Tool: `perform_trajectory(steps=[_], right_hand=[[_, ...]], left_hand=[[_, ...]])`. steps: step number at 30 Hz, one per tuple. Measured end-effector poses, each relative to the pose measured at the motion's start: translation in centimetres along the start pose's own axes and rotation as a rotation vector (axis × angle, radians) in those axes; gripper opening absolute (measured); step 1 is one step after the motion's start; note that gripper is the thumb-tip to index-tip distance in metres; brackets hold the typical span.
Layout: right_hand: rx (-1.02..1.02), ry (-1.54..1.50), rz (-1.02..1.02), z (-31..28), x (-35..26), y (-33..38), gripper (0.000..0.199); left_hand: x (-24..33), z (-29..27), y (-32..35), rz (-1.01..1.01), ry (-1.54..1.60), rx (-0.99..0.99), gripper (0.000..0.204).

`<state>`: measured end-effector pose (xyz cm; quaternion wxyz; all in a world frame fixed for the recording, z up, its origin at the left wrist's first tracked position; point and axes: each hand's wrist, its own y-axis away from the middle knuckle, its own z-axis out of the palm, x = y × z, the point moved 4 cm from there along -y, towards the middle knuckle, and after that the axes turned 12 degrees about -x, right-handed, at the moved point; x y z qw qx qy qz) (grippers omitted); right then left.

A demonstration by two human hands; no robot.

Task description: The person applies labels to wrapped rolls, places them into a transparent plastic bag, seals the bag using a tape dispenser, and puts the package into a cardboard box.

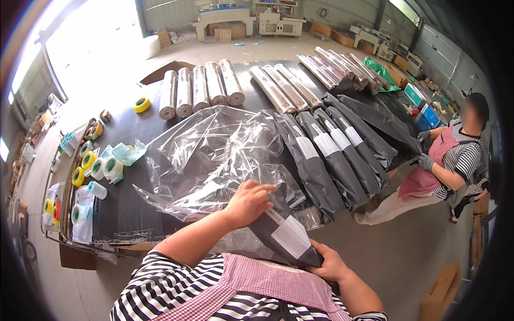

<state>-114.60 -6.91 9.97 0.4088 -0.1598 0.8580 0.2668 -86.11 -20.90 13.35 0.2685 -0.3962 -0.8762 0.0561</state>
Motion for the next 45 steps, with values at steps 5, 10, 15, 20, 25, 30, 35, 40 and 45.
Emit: perform_trajectory(steps=[5,10,15,20,25,30,35,40,45], right_hand=[[0.101,-0.254,-0.052,2.1,2.7,0.5,0.084],[0.001,-0.391,0.022,2.4,3.4,0.6,0.082],[0.011,-0.202,0.051,2.0,3.6,1.5,0.08],[-0.059,-0.364,0.002,2.5,5.5,1.5,0.082],[-0.116,-0.575,-0.03,1.5,4.6,1.1,0.085],[-0.075,-0.534,-0.038,0.9,4.1,-0.2,0.086],[-0.071,-0.447,-0.013,-0.7,1.4,-3.8,0.085],[0.006,-0.225,-0.061,-1.0,-0.3,-4.5,0.081],[-0.023,-0.097,0.005,-0.1,1.8,-1.3,0.081]], left_hand=[[2.4,1.8,1.7,-0.134,0.299,0.209,0.018],[3.8,4.0,0.1,-0.296,0.5,0.122,0.021],[5.3,-0.4,4.4,0.053,0.184,0.252,0.063],[2.4,8.6,12.6,0.178,-0.45,-0.172,0.065],[-0.9,6.6,8.5,-0.426,-0.579,-0.126,0.052],[-0.6,8.8,6.5,-0.248,-0.074,0.225,0.019],[2.3,19.4,11.2,-0.004,0.248,-0.364,0.017],[6.5,14.3,10.9,-0.186,0.617,-0.634,0.046],[4.7,-1.7,7.6,-0.383,-0.05,0.155,0.08]])
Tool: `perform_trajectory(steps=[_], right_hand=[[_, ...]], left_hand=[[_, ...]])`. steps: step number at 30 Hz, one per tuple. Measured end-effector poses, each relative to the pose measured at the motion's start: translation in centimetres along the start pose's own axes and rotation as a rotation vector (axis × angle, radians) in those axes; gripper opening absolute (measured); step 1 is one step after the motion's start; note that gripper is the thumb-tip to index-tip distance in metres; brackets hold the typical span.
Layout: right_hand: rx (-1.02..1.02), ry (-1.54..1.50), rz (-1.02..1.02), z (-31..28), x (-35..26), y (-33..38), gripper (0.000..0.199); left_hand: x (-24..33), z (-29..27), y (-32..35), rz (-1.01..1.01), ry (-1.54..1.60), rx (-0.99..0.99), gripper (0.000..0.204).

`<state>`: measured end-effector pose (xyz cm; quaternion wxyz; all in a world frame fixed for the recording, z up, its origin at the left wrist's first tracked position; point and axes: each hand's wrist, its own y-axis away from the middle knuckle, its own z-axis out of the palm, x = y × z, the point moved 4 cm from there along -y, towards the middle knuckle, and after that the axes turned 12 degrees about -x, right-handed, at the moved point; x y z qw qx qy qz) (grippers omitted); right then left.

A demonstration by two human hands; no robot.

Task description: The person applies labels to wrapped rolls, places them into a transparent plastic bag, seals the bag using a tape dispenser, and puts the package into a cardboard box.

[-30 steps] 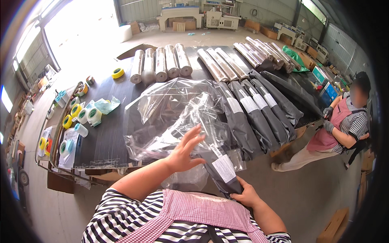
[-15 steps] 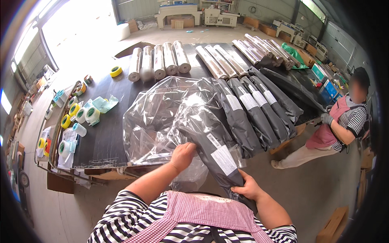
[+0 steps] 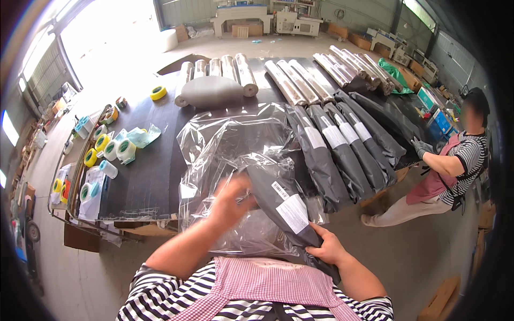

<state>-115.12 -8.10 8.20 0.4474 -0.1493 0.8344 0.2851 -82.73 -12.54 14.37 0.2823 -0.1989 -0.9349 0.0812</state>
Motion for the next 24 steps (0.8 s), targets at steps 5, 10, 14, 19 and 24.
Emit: perform_trajectory(steps=[5,10,14,19,24], right_hand=[[-0.017,0.003,-0.07,0.7,1.2,1.4,0.08],[-0.032,0.178,-0.046,0.6,-1.3,1.8,0.082],[0.117,-0.078,-0.099,1.4,-1.6,-1.7,0.078],[0.061,-0.207,0.013,2.7,2.0,-7.0,0.045],[0.09,-1.257,-0.046,4.5,2.0,-9.8,0.031]], left_hand=[[-15.7,2.5,-4.4,-0.676,-0.012,-0.083,0.072],[-3.5,-1.3,-11.3,-0.183,0.399,0.34,0.023],[4.1,7.7,-7.5,-0.262,0.825,0.074,0.031],[9.3,9.1,-1.2,0.029,1.147,-0.812,0.024],[10.8,-1.4,0.2,0.654,0.515,-0.562,0.055]])
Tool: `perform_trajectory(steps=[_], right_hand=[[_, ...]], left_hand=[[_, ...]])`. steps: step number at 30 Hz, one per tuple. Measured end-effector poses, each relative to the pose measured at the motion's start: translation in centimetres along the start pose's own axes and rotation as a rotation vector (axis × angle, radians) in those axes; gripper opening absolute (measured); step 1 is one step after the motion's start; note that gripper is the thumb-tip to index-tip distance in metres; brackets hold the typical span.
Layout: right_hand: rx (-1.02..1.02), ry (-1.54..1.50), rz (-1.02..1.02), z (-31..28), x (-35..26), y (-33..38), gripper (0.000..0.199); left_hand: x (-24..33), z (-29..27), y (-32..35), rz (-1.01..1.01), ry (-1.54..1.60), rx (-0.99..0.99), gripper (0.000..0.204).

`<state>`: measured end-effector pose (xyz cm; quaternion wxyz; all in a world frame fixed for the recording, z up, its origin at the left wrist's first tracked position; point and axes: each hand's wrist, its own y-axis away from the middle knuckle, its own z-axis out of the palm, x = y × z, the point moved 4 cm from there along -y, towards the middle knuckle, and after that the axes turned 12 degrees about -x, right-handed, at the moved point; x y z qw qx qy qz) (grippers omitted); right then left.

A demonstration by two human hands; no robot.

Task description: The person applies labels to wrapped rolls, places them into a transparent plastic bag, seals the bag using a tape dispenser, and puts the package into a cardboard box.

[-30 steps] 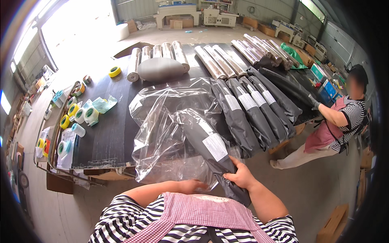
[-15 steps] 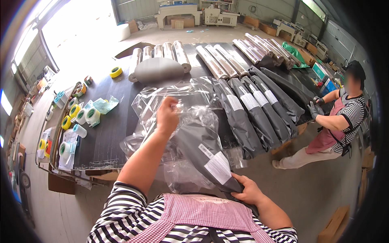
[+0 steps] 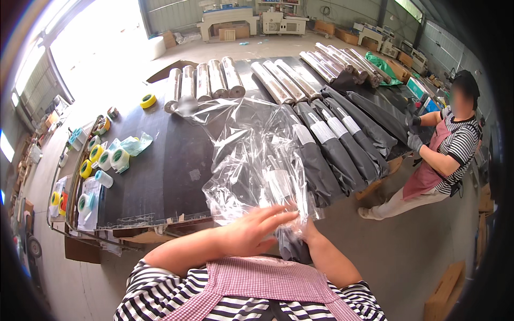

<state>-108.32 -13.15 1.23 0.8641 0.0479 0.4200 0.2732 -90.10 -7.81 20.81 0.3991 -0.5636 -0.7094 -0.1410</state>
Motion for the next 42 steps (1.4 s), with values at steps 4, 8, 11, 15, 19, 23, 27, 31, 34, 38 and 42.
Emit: perform_trajectory(steps=[4,8,11,15,19,23,27,31,34,38,42], right_hand=[[-0.198,0.555,-0.075,-0.9,-2.6,-0.8,0.035],[-0.181,0.311,0.15,-5.2,-3.3,-3.5,0.031],[-0.181,0.241,0.184,-5.3,-4.2,-2.5,0.033],[-0.211,0.121,0.119,-2.9,-3.2,1.9,0.034],[-0.341,-0.169,0.053,1.9,-1.7,4.3,0.036],[-0.497,-0.394,0.126,7.7,-2.7,0.4,0.038],[0.094,0.458,-0.32,6.5,-1.3,-5.6,0.036],[0.252,1.128,-0.267,2.7,1.5,-7.3,0.062],[0.122,0.788,-0.356,1.2,2.4,-6.9,0.064],[0.224,1.028,-0.123,3.2,2.3,-7.6,0.056],[-0.121,0.584,-0.319,7.1,2.9,-9.7,0.06]], left_hand=[[-2.2,4.0,6.7,0.309,-0.919,0.179,0.024],[-15.2,7.5,11.0,-0.225,-0.602,-0.158,0.038],[-19.0,3.5,9.0,-0.662,-0.661,-0.082,0.049],[-22.7,1.8,8.7,-0.979,-0.747,-0.103,0.052],[-21.3,5.5,7.2,-0.808,-0.564,-0.07,0.042],[-16.6,13.8,6.6,-0.678,-0.275,-0.394,0.034],[-12.0,14.6,9.0,-0.745,0.37,-0.372,0.042],[-6.4,7.3,11.7,-0.476,0.822,-0.365,0.068],[-5.1,0.0,13.0,-0.203,0.207,0.147,0.09],[-8.7,0.9,9.5,-0.713,-0.115,0.169,0.13],[-13.9,4.6,10.5,-0.28,-0.331,0.173,0.034]])
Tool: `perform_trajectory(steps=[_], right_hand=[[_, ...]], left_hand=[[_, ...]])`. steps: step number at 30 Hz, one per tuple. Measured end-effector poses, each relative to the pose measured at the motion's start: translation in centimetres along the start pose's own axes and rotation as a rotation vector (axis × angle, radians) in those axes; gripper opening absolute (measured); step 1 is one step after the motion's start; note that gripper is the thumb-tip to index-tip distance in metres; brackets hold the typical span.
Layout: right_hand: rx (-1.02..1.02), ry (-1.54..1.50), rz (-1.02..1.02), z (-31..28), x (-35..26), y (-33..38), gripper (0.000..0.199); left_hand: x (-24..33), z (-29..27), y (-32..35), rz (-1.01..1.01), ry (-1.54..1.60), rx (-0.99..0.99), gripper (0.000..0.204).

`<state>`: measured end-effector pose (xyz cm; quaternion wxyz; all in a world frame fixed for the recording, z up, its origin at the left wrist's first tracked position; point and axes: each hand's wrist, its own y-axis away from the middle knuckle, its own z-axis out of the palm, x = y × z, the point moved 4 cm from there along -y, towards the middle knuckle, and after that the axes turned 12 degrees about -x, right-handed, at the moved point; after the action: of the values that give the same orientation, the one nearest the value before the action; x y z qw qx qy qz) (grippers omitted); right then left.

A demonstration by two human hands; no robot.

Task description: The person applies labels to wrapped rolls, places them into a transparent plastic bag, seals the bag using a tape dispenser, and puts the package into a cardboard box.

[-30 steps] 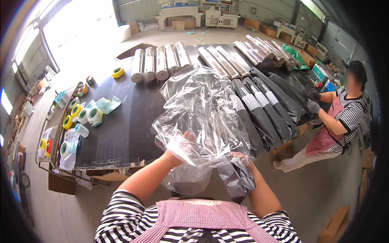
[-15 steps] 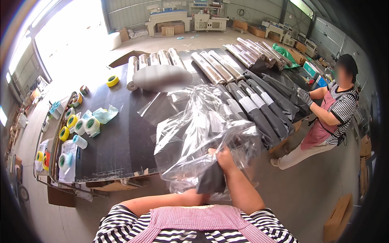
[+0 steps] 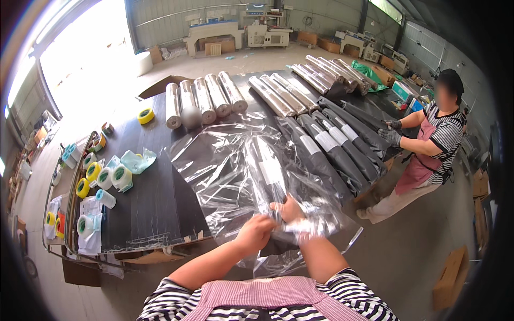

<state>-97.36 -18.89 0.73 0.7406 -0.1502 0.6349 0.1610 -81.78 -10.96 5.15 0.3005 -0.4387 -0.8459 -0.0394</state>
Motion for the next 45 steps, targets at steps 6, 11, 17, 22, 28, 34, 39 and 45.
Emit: perform_trajectory(steps=[6,11,17,22,28,34,39,45], right_hand=[[0.332,1.256,0.215,-2.9,-3.2,-5.9,0.069],[0.082,1.33,0.545,-4.0,-3.1,-6.8,0.113],[0.124,1.216,0.516,-3.9,-3.5,4.0,0.143],[0.404,0.647,0.197,-6.3,-0.1,1.7,0.092],[0.459,-0.088,-0.082,-4.4,0.0,-3.0,0.054],[0.684,1.146,0.24,-5.1,-2.8,-1.8,0.079],[0.792,1.179,-0.083,-6.2,1.8,-1.2,0.079],[0.834,1.169,0.118,-5.5,-0.9,-1.5,0.085]], left_hand=[[8.0,-10.7,6.9,0.088,0.657,-0.529,0.027],[3.5,-15.5,12.3,-0.07,1.149,0.094,0.039],[-5.5,-2.5,17.3,-0.948,1.322,0.555,0.065],[-5.4,2.2,11.2,-0.917,1.195,0.326,0.059],[-3.2,-3.1,13.9,-0.799,0.905,0.18,0.052],[-3.1,-5.4,21.7,-0.863,0.967,0.511,0.042],[-1.8,-2.8,22.1,-0.703,0.938,0.689,0.047],[-1.8,2.2,25.1,-0.742,1.125,1.199,0.042]])
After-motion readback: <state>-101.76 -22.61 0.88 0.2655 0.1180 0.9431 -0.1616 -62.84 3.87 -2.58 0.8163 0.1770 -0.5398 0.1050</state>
